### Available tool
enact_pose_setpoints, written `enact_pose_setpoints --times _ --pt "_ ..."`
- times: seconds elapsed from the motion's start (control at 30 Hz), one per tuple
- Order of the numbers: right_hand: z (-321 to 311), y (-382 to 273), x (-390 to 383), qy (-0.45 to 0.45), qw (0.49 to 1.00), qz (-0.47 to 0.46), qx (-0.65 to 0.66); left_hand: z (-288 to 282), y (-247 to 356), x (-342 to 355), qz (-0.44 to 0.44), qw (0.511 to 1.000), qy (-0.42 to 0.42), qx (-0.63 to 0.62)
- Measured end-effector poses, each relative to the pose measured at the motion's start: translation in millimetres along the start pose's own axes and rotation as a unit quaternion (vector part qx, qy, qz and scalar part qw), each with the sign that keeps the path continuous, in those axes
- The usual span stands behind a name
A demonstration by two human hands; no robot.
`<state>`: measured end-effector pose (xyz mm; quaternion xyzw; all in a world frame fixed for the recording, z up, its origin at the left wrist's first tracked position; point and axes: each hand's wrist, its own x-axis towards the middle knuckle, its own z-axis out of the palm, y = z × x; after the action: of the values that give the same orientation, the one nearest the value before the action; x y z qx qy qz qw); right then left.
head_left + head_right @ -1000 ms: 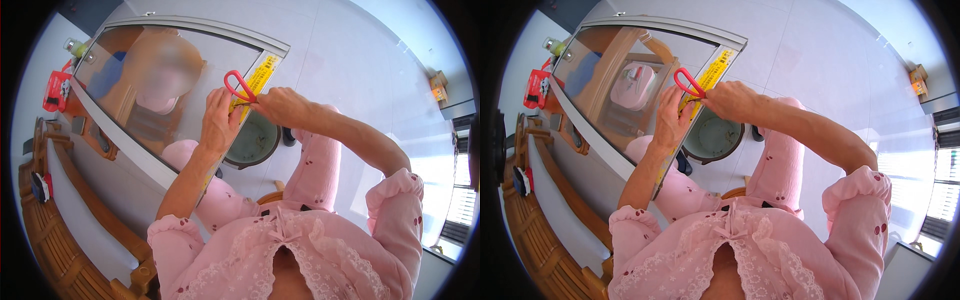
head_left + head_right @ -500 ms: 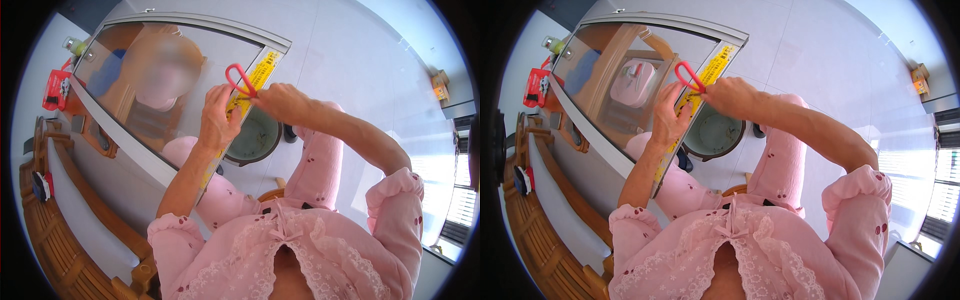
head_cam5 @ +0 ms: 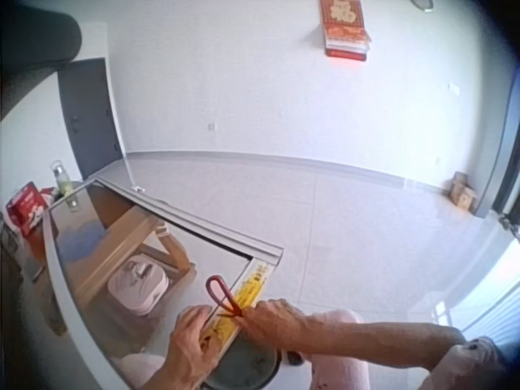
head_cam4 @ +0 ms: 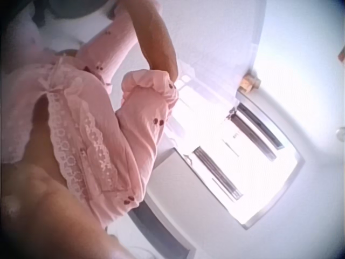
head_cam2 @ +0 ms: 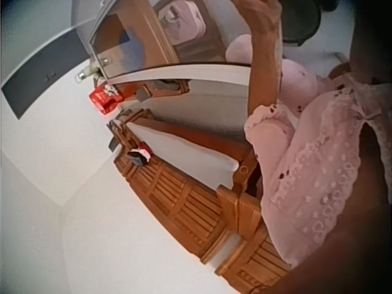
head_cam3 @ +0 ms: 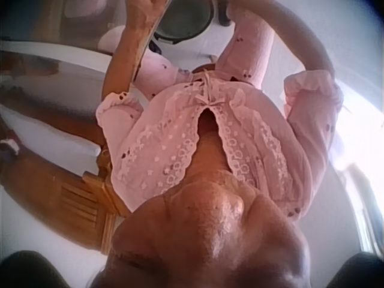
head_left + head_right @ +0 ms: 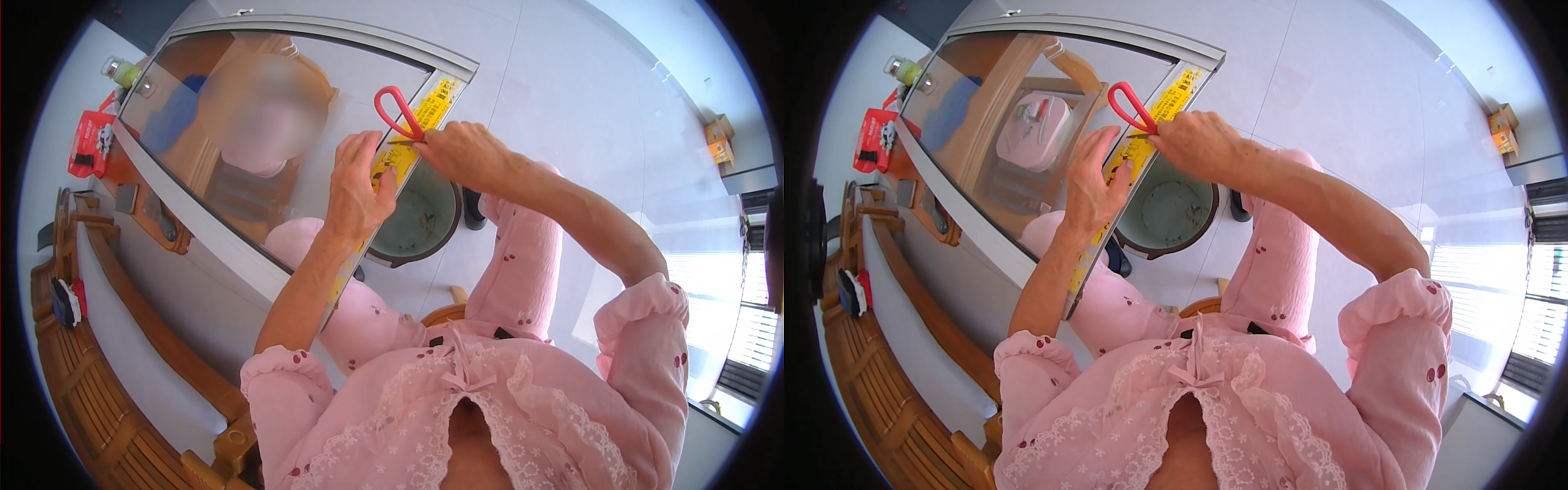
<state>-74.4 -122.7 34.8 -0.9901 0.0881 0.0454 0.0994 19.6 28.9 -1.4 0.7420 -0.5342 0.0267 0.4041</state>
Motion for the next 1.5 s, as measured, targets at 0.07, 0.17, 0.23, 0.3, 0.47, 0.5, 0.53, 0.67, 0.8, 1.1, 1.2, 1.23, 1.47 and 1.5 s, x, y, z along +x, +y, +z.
enact_pose_setpoints --times 0.07,0.17,0.23,0.3,0.47,0.5,0.53,0.67,0.8,1.1,1.2,1.23,1.47,1.5 --pt "4.7 -6.8 -8.7 0.001 1.000 -0.018 0.018 -0.6 1.8 -0.4 -0.010 1.000 -0.005 -0.006" --pt "3.1 -7.9 -8.5 0.008 0.999 -0.032 0.026 -1.4 2.1 -2.0 -0.017 1.000 -0.008 -0.007" --pt "2.7 -5.8 -7.8 0.014 0.999 -0.026 0.016 0.3 2.7 -2.3 -0.016 1.000 -0.009 -0.007" --pt "4.6 -4.1 -7.1 0.024 0.999 -0.001 0.033 2.0 2.3 -2.6 -0.017 1.000 -0.009 -0.006" --pt "18.4 5.1 -4.8 0.085 0.991 -0.103 -0.013 3.5 -1.9 -4.5 -0.005 1.000 0.003 0.002" --pt "16.8 7.9 -2.4 0.142 0.978 -0.149 -0.047 1.9 -0.4 -3.9 -0.003 1.000 0.003 0.004" --pt "16.6 8.9 -2.6 0.145 0.977 -0.149 -0.046 0.0 1.1 -3.4 0.000 1.000 0.003 0.004" --pt "-8.6 -3.2 3.5 -0.025 0.999 0.024 -0.005 -4.4 -3.9 -3.4 -0.011 1.000 -0.001 0.003" --pt "0.3 15.4 0.1 0.075 0.988 -0.095 -0.093 2.1 -2.3 3.5 0.014 1.000 0.001 -0.013" --pt "51.5 14.2 29.1 0.117 0.983 -0.109 0.094 -2.0 -29.7 -11.8 -0.003 0.996 -0.037 0.080" --pt "40.3 7.0 7.5 0.129 0.984 -0.110 0.045 4.4 -26.5 -9.6 -0.010 0.996 -0.059 0.061" --pt "34.2 16.9 1.8 0.133 0.986 -0.096 0.038 8.8 -25.2 -7.4 -0.004 0.996 -0.071 0.058" --pt "30.7 7.4 5.3 0.116 0.984 -0.136 0.000 -2.2 -24.4 -4.6 -0.004 0.994 -0.076 0.078" --pt "27.4 11.9 4.3 0.124 0.981 -0.144 -0.043 -0.1 -26.1 -5.4 -0.004 0.994 -0.076 0.076"
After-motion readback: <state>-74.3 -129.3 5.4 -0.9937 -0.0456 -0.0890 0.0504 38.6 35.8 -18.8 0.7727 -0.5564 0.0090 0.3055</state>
